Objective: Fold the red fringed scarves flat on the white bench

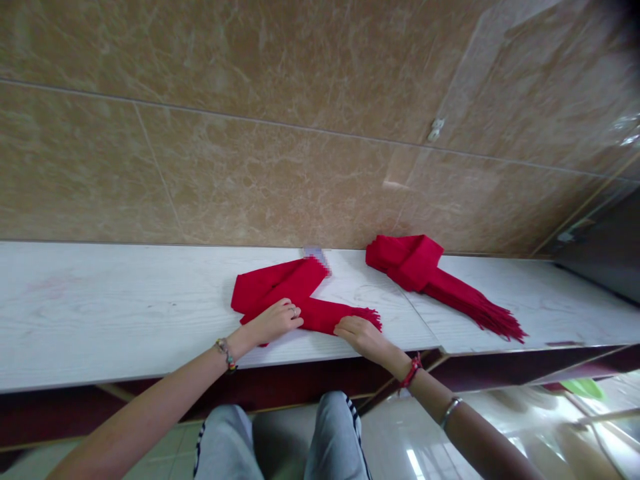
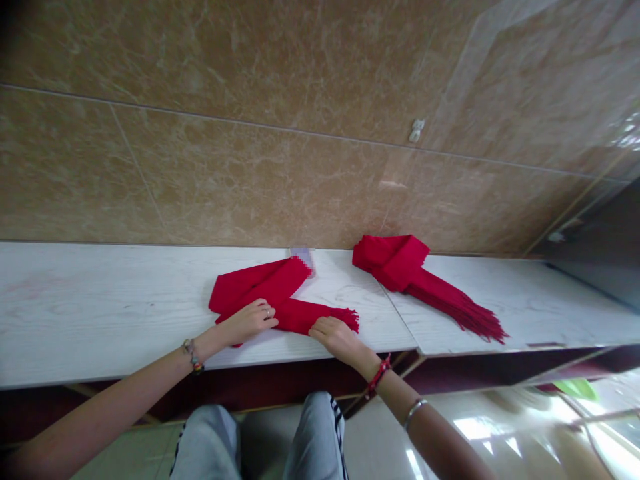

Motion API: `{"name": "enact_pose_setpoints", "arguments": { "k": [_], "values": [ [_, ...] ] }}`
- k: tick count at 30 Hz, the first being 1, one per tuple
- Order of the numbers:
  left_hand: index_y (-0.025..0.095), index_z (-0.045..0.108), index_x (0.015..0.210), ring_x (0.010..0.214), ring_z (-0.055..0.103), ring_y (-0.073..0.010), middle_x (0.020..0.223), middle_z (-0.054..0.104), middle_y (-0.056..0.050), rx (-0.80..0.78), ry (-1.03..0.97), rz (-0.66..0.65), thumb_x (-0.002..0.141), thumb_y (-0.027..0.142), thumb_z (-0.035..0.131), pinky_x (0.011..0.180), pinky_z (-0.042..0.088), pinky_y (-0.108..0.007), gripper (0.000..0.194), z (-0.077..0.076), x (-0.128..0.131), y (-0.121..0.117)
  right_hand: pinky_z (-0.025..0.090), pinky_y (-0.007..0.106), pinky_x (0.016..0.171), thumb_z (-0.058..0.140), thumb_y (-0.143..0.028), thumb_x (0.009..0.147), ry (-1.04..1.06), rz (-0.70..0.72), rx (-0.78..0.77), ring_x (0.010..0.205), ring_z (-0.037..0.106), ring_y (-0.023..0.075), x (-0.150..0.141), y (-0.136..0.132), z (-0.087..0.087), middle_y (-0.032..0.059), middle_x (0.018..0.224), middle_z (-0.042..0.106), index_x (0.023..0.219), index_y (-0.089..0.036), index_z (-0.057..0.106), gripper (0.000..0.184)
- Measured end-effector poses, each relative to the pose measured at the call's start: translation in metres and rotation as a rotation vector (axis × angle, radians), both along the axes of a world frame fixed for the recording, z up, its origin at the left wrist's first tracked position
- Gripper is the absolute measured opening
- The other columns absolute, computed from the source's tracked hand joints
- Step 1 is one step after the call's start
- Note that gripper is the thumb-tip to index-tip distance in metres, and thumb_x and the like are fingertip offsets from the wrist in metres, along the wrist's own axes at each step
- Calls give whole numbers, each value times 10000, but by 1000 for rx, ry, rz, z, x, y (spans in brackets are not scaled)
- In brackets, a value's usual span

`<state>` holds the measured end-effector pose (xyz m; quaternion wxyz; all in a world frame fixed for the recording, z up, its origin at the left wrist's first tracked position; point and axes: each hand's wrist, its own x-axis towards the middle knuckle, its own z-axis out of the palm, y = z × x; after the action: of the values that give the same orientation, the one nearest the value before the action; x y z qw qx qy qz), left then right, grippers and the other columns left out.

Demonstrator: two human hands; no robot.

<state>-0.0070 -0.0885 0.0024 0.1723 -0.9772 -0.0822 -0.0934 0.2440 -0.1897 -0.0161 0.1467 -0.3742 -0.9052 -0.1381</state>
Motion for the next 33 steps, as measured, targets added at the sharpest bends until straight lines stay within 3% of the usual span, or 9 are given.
{"name": "enact_pose_setpoints", "arguments": {
  "k": [6,9,13,18,27,33],
  "values": [
    [178,571,916,770,508,-147,843,582,-23,-3,18,-6,861,140,476,767,323,-303,116,2,8,-3,439,287,676,460,-158,867,-8,-84,0,750,543,166,-15,4,7,51,809,612,912,-139,606,155],
    [173,574,908,774,508,-147,844,585,-19,11,2,-8,856,142,490,773,322,-300,103,-2,11,-4,417,273,616,438,-129,874,-32,-110,19,679,519,155,-17,5,6,38,734,586,827,-142,604,173],
    [168,573,841,751,498,-148,799,573,-16,30,-37,-1,848,151,506,749,325,-301,69,-4,11,-4,415,289,628,419,-119,881,-68,-71,70,694,506,160,-14,4,5,57,760,583,831,-133,594,183],
    [177,578,830,746,498,-144,805,571,-12,-9,-11,-20,840,155,523,760,321,-305,60,-2,9,-6,439,284,657,443,-148,876,-31,-57,-3,729,522,159,-12,1,1,55,781,591,836,-142,603,165],
    [175,581,891,737,516,-139,814,595,-13,-19,8,-17,841,104,495,747,304,-306,122,8,4,-2,480,264,687,423,-69,858,-70,-65,-32,807,570,158,8,1,9,74,873,631,1020,-119,593,240],
    [166,571,848,715,515,-140,800,590,-18,-12,30,-22,832,75,480,747,305,-312,129,9,6,-3,477,271,651,443,-75,846,-104,-111,-28,758,567,162,1,-3,8,74,834,620,944,-123,603,194]
  ]
}}
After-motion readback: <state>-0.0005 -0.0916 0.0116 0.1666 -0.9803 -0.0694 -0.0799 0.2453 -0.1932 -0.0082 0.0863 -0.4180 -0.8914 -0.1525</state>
